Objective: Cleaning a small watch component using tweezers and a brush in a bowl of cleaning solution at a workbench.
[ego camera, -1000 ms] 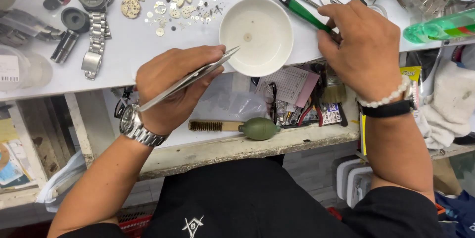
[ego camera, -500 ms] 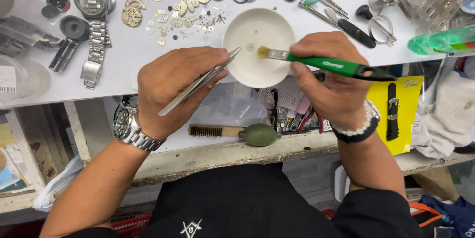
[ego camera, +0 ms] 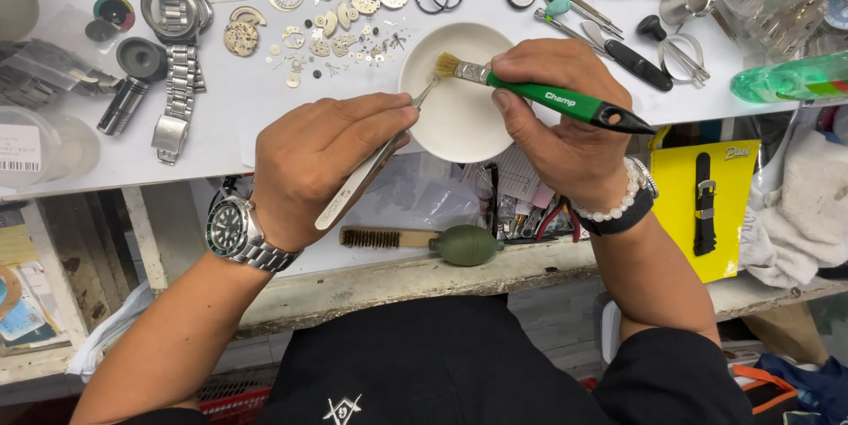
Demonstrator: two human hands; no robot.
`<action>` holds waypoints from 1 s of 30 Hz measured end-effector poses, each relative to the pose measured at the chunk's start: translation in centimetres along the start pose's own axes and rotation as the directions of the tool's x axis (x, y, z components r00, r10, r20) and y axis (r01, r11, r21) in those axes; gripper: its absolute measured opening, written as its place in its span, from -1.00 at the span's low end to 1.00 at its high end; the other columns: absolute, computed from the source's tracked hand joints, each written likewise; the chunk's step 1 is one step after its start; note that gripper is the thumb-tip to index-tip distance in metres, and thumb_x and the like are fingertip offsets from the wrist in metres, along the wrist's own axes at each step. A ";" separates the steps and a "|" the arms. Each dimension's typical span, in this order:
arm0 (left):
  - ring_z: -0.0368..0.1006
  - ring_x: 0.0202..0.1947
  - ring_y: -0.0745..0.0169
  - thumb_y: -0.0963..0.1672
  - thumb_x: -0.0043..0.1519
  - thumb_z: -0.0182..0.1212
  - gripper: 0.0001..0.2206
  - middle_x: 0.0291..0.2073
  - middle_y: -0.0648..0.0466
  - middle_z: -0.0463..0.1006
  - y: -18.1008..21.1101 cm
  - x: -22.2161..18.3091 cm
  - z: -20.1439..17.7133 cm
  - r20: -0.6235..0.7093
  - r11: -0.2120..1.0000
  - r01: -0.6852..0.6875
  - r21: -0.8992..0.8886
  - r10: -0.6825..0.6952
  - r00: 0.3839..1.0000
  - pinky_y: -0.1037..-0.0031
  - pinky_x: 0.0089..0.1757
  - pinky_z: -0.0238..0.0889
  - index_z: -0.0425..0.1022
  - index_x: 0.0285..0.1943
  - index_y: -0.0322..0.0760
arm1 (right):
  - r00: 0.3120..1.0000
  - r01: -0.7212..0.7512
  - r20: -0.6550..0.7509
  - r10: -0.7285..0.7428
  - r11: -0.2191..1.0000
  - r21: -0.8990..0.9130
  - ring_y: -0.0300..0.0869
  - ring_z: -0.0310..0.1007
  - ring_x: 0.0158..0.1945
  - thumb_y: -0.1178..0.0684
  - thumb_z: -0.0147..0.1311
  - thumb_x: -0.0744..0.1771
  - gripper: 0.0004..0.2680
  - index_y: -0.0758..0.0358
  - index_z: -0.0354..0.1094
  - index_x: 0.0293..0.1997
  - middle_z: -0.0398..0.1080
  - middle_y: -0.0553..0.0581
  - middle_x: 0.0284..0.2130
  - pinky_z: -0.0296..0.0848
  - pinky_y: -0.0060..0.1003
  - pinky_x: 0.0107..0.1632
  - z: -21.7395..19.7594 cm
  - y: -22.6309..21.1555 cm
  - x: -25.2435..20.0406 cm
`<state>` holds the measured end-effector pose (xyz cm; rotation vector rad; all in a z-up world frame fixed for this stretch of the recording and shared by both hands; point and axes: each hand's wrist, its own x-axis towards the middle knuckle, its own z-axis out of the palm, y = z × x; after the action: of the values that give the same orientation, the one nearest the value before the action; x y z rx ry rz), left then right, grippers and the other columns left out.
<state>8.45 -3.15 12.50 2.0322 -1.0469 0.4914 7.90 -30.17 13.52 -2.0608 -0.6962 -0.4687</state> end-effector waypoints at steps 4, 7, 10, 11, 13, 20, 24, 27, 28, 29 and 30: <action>0.66 -0.14 -0.06 -0.27 0.43 0.22 -0.85 0.02 -0.18 0.67 0.1 0.2 -0.1 0.014 1.000 -0.005 0.004 0.005 1.000 0.30 -0.22 0.44 0.55 0.15 -0.41 | 1.000 0.004 0.026 -0.004 1.000 -0.007 0.17 0.52 0.04 0.33 0.14 0.41 -0.89 0.46 0.40 0.04 0.49 0.38 -0.07 0.49 0.01 0.18 -0.1 -0.4 0.1; 0.68 -0.08 -0.03 -0.26 0.42 0.26 -0.87 -0.02 -0.17 0.69 -0.1 0.1 0.1 -0.013 0.999 -0.031 0.038 0.031 0.999 0.27 -0.22 0.49 0.57 0.11 -0.42 | 0.999 0.014 0.038 -0.014 1.000 0.007 0.17 0.51 0.04 0.33 0.12 0.41 -0.89 0.48 0.39 0.04 0.48 0.40 -0.06 0.52 0.00 0.18 0.0 -0.8 0.2; 0.67 -0.12 0.05 -0.27 0.41 0.28 -0.88 0.00 -0.12 0.69 -0.5 0.0 0.4 -0.014 0.994 -0.063 0.089 0.064 0.998 0.31 -0.24 0.48 0.59 0.10 -0.40 | 0.999 -0.006 0.052 0.005 1.000 0.008 0.15 0.51 0.06 0.32 0.11 0.42 -0.89 0.46 0.39 0.05 0.48 0.39 -0.04 0.52 -0.02 0.20 0.0 -0.9 0.1; 0.64 -0.17 0.08 -0.27 0.41 0.29 -0.87 0.01 -0.11 0.69 -0.6 -0.1 0.5 -0.020 0.992 -0.074 0.104 0.076 0.997 0.32 -0.27 0.45 0.60 0.10 -0.39 | 0.999 -0.001 0.043 0.001 1.000 0.008 0.16 0.51 0.06 0.32 0.11 0.42 -0.89 0.46 0.39 0.05 0.48 0.39 -0.05 0.52 -0.02 0.19 0.0 -0.9 0.0; 0.62 -0.22 0.11 -0.27 0.41 0.30 -0.87 0.02 -0.11 0.69 -0.6 0.0 0.6 -0.024 0.989 -0.089 0.116 0.093 0.995 0.33 -0.30 0.42 0.61 0.10 -0.39 | 1.000 0.002 0.030 -0.003 1.000 0.005 0.16 0.51 0.05 0.32 0.12 0.41 -0.89 0.47 0.39 0.04 0.48 0.39 -0.05 0.52 -0.01 0.18 0.0 -0.7 -0.1; 0.53 -0.38 0.26 -0.18 0.38 0.31 -0.82 -0.21 -0.03 0.65 0.3 0.7 1.3 -0.062 0.938 0.256 -0.234 -0.277 0.959 0.51 -0.31 0.44 0.52 0.09 -0.38 | 0.982 0.018 -0.191 -0.013 1.000 0.023 0.07 0.40 -0.03 0.28 0.10 0.42 -0.94 0.41 0.32 -0.03 0.42 0.31 -0.17 0.42 -0.10 0.10 -0.5 0.5 -1.3; 0.42 -0.43 0.34 -0.19 0.37 0.32 -0.84 -0.20 -0.01 0.63 0.5 0.9 1.7 -0.026 0.877 0.369 -0.307 -0.395 0.918 0.54 -0.31 0.37 0.52 0.07 -0.38 | 0.985 -0.024 -0.170 0.013 0.998 -0.059 0.12 0.37 -0.12 0.32 0.07 0.43 -0.96 0.52 0.33 -0.07 0.37 0.37 -0.21 0.40 -0.07 0.01 -1.4 -0.3 -1.2; 0.44 -0.42 0.31 -0.21 0.37 0.32 -0.86 -0.16 -0.04 0.63 0.5 0.6 1.9 -0.047 0.896 0.319 -0.308 -0.350 0.936 0.55 -0.33 0.34 0.53 0.04 -0.40 | 0.998 0.011 -0.052 -0.020 0.984 -0.175 0.14 0.41 -0.14 0.26 0.11 0.43 -0.92 0.54 0.41 -0.09 0.44 0.38 -0.21 0.41 -0.03 -0.05 -2.1 -0.3 -0.8; 0.44 -0.42 0.31 -0.21 0.37 0.32 -0.86 -0.16 -0.04 0.63 0.5 0.6 1.9 -0.044 0.895 0.320 -0.310 -0.350 0.936 0.55 -0.33 0.34 0.53 0.04 -0.40 | 0.998 0.007 -0.053 -0.016 0.984 -0.176 0.14 0.41 -0.14 0.26 0.11 0.43 -0.92 0.54 0.41 -0.09 0.44 0.38 -0.21 0.41 -0.03 -0.05 -2.1 -0.5 -0.7; 0.43 -0.44 0.32 -0.21 0.37 0.33 -0.87 -0.23 -0.01 0.63 0.5 0.5 1.9 -0.056 0.908 0.316 -0.275 -0.343 0.938 0.54 -0.33 0.35 0.54 0.04 -0.39 | 1.000 -0.007 -0.017 0.004 0.983 -0.183 0.08 0.39 -0.19 0.25 0.10 0.44 -0.92 0.54 0.43 -0.09 0.45 0.35 -0.22 0.39 -0.07 -0.09 -2.1 -0.7 -0.5; 0.42 -0.47 0.33 -0.21 0.37 0.35 -0.87 -0.30 0.03 0.62 0.5 0.4 1.8 -0.067 0.920 0.311 -0.240 -0.335 0.940 0.53 -0.33 0.35 0.55 0.03 -0.37 | 0.999 -0.021 0.019 0.026 0.982 -0.190 0.03 0.36 -0.24 0.24 0.10 0.45 -0.91 0.53 0.44 -0.09 0.46 0.32 -0.22 0.37 -0.12 -0.13 -2.1 -0.9 -0.2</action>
<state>8.25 -4.96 11.93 1.9025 -0.6504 0.2882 7.03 -31.63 15.06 -2.2533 -0.6605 -0.5171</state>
